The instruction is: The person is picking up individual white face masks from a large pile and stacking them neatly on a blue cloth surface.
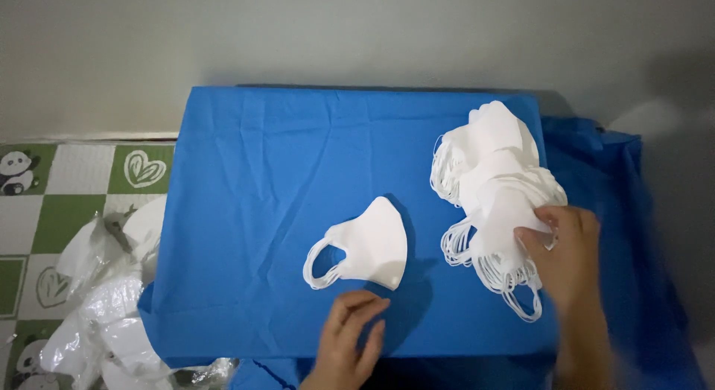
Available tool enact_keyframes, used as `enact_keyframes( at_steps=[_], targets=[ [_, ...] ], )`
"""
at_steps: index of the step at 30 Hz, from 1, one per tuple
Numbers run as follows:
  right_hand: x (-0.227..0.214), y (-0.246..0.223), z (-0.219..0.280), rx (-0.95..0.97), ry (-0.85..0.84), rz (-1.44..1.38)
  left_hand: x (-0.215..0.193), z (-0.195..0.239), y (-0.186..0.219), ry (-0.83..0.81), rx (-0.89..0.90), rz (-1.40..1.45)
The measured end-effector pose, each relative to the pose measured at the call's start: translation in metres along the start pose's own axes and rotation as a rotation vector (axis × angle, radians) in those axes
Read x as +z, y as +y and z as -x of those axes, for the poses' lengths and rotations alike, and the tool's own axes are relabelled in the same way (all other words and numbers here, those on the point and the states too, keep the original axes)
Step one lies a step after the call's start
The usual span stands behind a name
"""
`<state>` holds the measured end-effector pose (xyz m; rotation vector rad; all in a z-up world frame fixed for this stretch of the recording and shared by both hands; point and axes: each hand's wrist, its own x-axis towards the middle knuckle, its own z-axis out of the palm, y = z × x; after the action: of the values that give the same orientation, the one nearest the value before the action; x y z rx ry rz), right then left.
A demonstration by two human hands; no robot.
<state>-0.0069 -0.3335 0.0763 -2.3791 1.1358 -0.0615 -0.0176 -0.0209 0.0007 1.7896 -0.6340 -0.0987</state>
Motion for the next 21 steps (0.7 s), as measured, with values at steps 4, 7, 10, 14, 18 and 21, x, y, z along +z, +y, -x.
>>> enact_keyframes(
  at_steps=[4,7,10,14,18,21],
  targets=[
    [0.007,0.022,0.004,-0.188,0.073,0.195,0.008,-0.003,0.008,-0.081,-0.013,-0.014],
    [-0.001,0.032,0.042,-0.525,0.169,0.053,0.003,-0.016,0.023,-0.035,0.059,-0.027],
    [-0.015,0.041,0.07,-0.321,-0.05,-0.027,-0.003,-0.024,0.036,-0.004,-0.042,-0.015],
    [-0.03,-0.019,0.105,0.261,-0.307,0.017,-0.023,-0.049,0.042,-0.071,0.028,0.015],
    [0.018,-0.003,0.093,-0.466,-0.186,-0.344,-0.043,-0.062,0.032,-0.211,-0.288,0.306],
    [0.05,-0.017,0.077,-0.693,-0.178,-0.425,-0.062,-0.066,0.013,-0.107,-0.417,0.408]
  ],
)
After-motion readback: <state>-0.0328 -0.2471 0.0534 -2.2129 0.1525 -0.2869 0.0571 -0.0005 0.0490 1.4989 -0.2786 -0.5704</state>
